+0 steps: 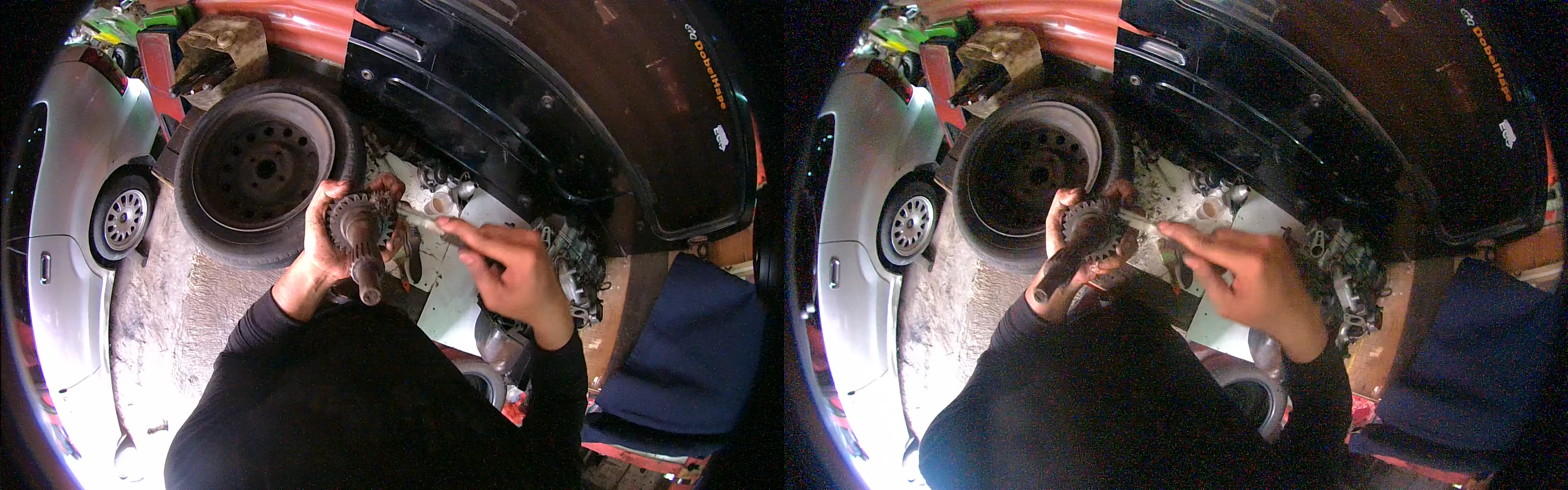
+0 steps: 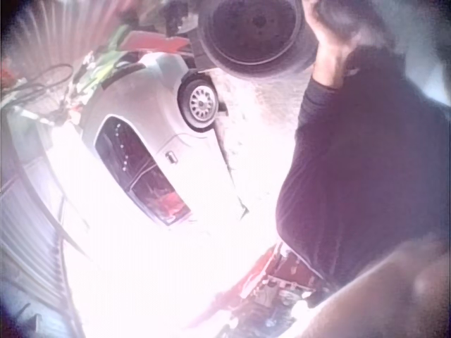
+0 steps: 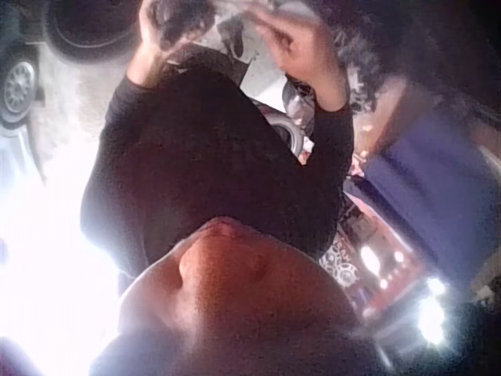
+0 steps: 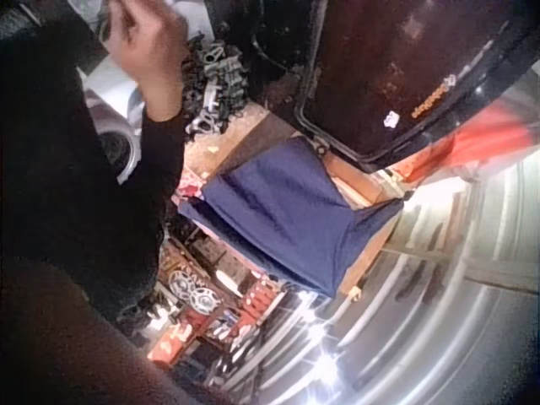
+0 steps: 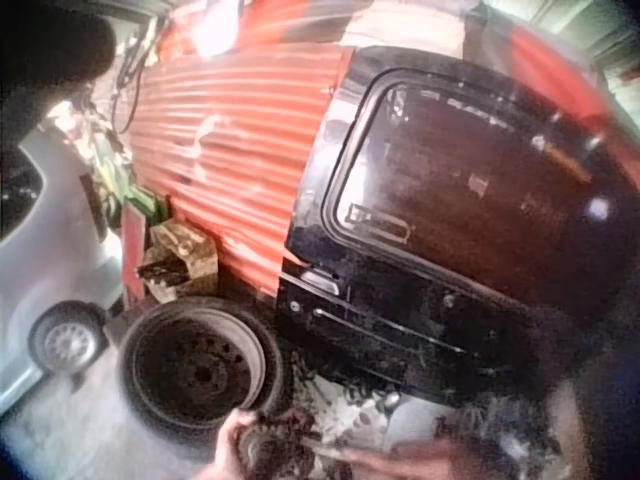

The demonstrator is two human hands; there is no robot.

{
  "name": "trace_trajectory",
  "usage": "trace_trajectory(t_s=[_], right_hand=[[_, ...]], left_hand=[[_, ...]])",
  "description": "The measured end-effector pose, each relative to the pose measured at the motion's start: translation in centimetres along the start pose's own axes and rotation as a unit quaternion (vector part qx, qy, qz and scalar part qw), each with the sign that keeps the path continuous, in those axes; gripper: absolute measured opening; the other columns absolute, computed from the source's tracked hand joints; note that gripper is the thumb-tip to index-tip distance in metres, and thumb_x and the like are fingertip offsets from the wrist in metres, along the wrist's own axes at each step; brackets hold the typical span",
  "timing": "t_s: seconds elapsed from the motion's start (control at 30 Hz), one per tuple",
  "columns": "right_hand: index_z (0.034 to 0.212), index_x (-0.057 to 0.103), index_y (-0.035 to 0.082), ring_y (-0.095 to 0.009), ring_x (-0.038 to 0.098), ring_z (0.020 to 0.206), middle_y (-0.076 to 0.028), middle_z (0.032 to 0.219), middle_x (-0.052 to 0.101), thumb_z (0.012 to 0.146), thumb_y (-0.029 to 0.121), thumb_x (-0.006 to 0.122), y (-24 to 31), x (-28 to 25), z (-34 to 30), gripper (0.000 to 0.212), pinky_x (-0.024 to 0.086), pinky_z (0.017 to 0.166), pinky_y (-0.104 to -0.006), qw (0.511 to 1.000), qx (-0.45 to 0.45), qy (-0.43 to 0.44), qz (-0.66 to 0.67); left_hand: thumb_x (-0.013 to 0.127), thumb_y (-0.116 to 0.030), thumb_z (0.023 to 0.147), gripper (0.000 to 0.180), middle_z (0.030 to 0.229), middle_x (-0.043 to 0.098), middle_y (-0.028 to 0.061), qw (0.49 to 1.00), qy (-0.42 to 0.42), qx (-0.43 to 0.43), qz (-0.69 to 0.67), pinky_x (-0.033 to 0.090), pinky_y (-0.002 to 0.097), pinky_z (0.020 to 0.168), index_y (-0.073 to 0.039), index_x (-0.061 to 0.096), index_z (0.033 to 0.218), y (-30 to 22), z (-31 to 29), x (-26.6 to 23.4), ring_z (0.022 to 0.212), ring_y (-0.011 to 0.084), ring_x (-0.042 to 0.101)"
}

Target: The person holds a metal gear and uses a small brush to scrub its teeth and inner surfaces. They rotate the gear to access different areas and continue brushing throughout the clip.

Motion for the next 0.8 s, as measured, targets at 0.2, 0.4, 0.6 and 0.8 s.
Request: trace_trajectory(t_s=[0.2,0.4,0.6,0.8], right_hand=[[0.133,0.068,0.013,-0.028,0.065,0.066,-0.015,0.085,0.069,0.091,0.003,0.067,0.4,-1.6,-1.4,0.043,0.052,0.063,-0.0375,0.998,0.022,-0.049,-0.012],[0.136,0.066,0.014,-0.026,0.059,0.059,-0.012,0.077,0.064,0.094,0.009,0.066,0.1,1.5,-2.6,0.042,0.048,0.057,-0.0369,0.998,-0.004,-0.046,0.036],[0.140,0.064,0.018,-0.021,0.054,0.054,-0.007,0.073,0.052,0.093,0.009,0.066,1.9,2.5,-2.9,0.048,0.046,0.050,-0.0376,0.987,0.037,-0.152,0.034],[0.138,0.062,0.004,-0.025,0.060,0.068,-0.014,0.086,0.058,0.090,-0.002,0.063,2.8,6.7,-1.6,0.048,0.049,0.060,-0.0365,0.989,0.060,-0.136,0.019]], left_hand=[[0.052,-0.060,0.088,0.067,0.105,0.066,0.0218,0.999,-0.023,0.018,-0.028,0.039,0.0283,0.035,-0.006,0.058,0.126,-0.4,0.5,-0.4,0.056,0.0266,0.059],[0.049,-0.059,0.092,0.059,0.111,0.065,0.0180,0.986,0.047,0.152,0.052,0.037,0.0262,0.036,-0.008,0.052,0.123,-2.5,0.3,0.2,0.065,0.0255,0.062],[0.041,-0.054,0.096,0.049,0.099,0.062,0.0079,0.917,-0.088,0.358,0.149,0.045,0.0294,0.049,-0.011,0.052,0.117,-4.6,-0.6,0.1,0.068,0.0191,0.060],[0.040,-0.046,0.098,0.040,0.103,0.058,0.0069,0.855,-0.129,0.482,0.144,0.052,0.0315,0.068,-0.010,0.050,0.115,-4.9,-1.3,-0.3,0.081,0.0186,0.061]])
Point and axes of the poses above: each hand's wrist, its own z-axis towards the middle knuckle, its own x-axis out of the palm, y = z × x, the point moved 9 cm from there along z, towards the middle knuckle
